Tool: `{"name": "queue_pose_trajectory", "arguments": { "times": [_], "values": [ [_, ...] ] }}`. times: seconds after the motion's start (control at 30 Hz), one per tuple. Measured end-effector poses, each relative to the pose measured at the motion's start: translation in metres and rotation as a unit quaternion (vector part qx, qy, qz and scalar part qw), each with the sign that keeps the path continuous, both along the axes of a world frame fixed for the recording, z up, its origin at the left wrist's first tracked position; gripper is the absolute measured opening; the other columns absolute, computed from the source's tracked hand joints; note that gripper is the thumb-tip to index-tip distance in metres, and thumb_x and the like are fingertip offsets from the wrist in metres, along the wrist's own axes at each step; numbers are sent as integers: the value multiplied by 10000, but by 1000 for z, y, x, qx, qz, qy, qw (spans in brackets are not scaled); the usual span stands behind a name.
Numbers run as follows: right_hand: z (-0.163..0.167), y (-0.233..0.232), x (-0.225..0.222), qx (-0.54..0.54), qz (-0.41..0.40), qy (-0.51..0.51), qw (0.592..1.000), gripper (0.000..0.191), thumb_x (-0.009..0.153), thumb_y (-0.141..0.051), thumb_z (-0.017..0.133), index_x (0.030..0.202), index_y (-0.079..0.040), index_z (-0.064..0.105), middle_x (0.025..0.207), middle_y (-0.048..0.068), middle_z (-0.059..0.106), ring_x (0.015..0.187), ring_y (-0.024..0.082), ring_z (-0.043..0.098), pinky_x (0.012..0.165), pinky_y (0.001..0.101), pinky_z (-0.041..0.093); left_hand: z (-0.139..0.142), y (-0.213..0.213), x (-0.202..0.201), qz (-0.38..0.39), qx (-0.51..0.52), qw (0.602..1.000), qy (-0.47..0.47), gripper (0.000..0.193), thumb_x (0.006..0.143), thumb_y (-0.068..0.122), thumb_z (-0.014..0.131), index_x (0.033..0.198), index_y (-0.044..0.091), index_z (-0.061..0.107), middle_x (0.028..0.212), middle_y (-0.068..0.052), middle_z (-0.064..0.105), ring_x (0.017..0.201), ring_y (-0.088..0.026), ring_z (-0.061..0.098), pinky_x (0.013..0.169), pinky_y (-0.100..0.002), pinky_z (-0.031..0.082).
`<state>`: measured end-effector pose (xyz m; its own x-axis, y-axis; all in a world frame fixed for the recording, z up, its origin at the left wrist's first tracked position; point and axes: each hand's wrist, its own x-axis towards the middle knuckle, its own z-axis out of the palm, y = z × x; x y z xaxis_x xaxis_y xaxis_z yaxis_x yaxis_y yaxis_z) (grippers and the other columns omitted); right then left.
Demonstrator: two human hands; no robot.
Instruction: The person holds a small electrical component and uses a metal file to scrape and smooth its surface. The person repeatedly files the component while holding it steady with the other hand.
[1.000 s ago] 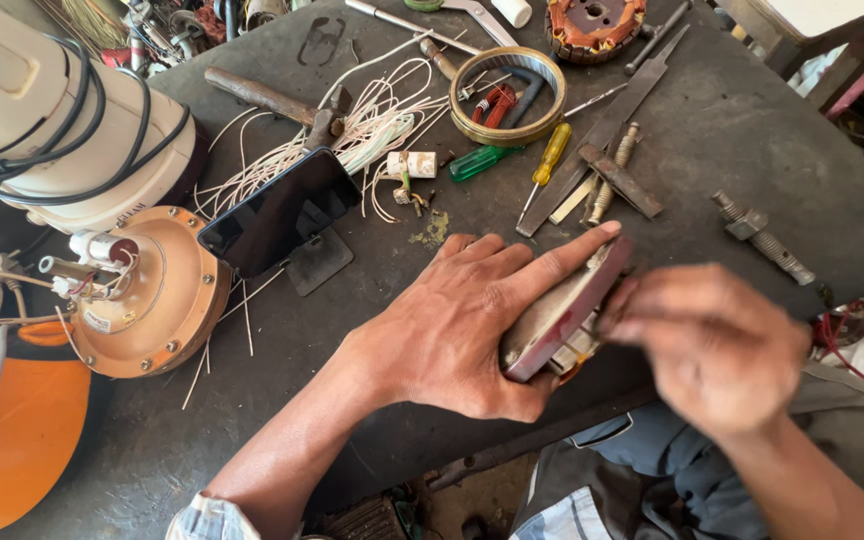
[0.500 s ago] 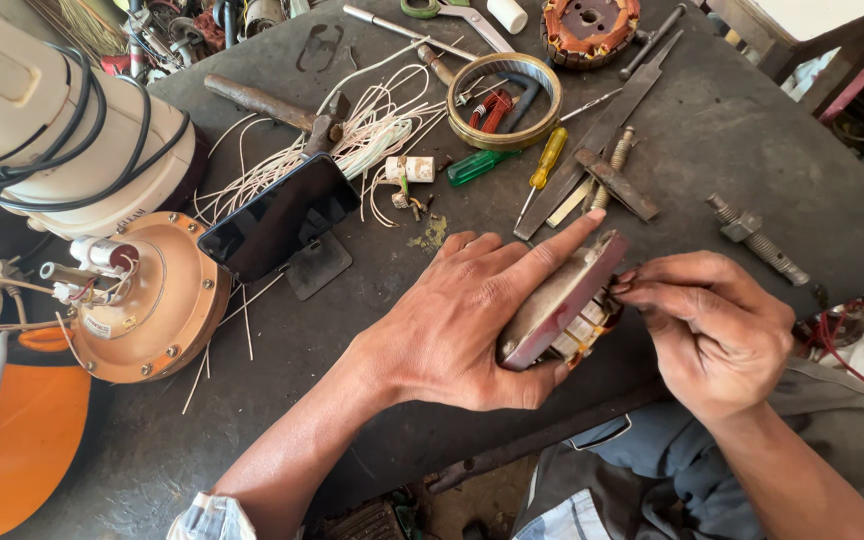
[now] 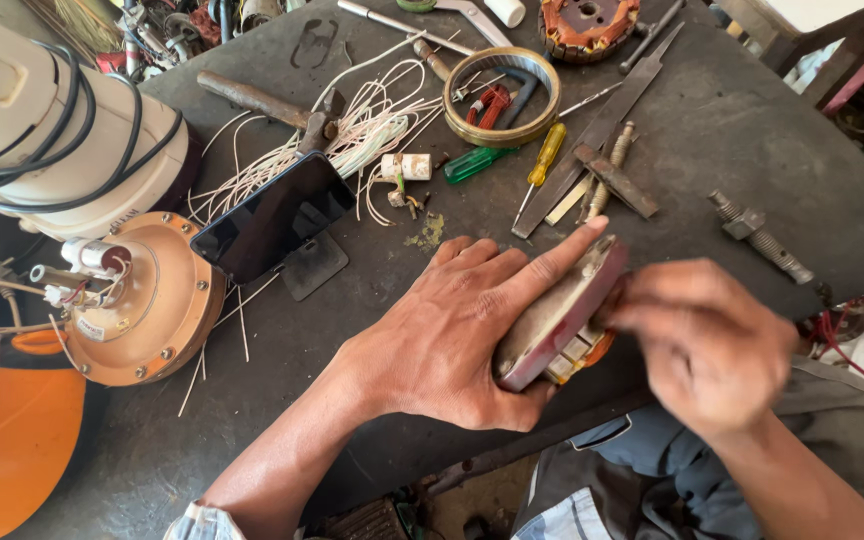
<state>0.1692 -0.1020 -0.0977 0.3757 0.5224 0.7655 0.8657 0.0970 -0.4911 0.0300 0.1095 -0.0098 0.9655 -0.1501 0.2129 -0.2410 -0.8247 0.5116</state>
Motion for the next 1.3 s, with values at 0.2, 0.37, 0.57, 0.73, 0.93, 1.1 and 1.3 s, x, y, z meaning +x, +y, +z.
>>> {"name": "queue_pose_trajectory", "arguments": {
  "times": [0.2, 0.37, 0.57, 0.73, 0.93, 1.1, 1.3],
  "values": [
    [15, 5, -1, -57, -56, 21, 997, 274, 812, 172, 615, 900, -41, 761, 1019, 100, 738, 859, 202, 737, 629, 271, 573, -1, -1, 1, 5, 12, 1000, -11, 1152, 713, 419, 739, 1674, 67, 211, 913, -120, 633, 861, -339, 586, 869, -439, 408],
    [17, 5, -3, -7, -10, 10, 1000, 167, 799, 113, 696, 874, -32, 728, 964, 103, 704, 850, 235, 722, 731, 330, 602, 0, 0, -1, 2, 12, 1000, -1, 1189, 652, 397, 733, 1671, 70, 215, 934, -129, 643, 879, -349, 595, 865, -440, 417],
    [17, 5, -2, -66, -59, 64, 994, 205, 867, 151, 666, 956, -15, 747, 991, 96, 732, 816, 182, 743, 701, 274, 587, 1, 1, 1, 6, -12, 999, 34, 1152, 699, 407, 727, 1673, 73, 210, 928, -127, 652, 844, -345, 585, 848, -451, 407],
    [24, 1, -8, -46, -27, 2, 999, 218, 798, 131, 679, 917, -33, 756, 996, 97, 717, 885, 240, 736, 739, 304, 585, 0, -2, -2, 1, -2, 1000, -1, 1161, 675, 406, 732, 1667, 70, 231, 943, -131, 641, 885, -332, 591, 875, -443, 406],
    [15, 1, -5, -60, -62, 62, 994, 250, 829, 173, 635, 951, -14, 747, 1067, 97, 735, 842, 181, 742, 714, 262, 588, 2, -3, 1, 7, 9, 1000, 18, 1144, 687, 409, 738, 1664, 88, 237, 891, -125, 634, 841, -328, 591, 856, -447, 407],
    [9, -1, -5, -4, 5, -13, 1000, 187, 778, 110, 759, 870, -52, 749, 959, 87, 716, 895, 254, 735, 771, 326, 622, 1, -4, -1, 5, 21, 1000, 7, 1167, 663, 403, 741, 1663, 83, 232, 918, -131, 634, 861, -339, 598, 852, -445, 416],
    [2, 0, 1, -13, -26, 68, 997, 181, 907, 145, 662, 945, -19, 729, 1032, 98, 719, 886, 188, 737, 770, 272, 609, 1, -3, -1, 13, 12, 1000, 5, 1159, 671, 405, 744, 1667, 99, 238, 928, -131, 642, 884, -349, 602, 867, -450, 419]
  ]
}}
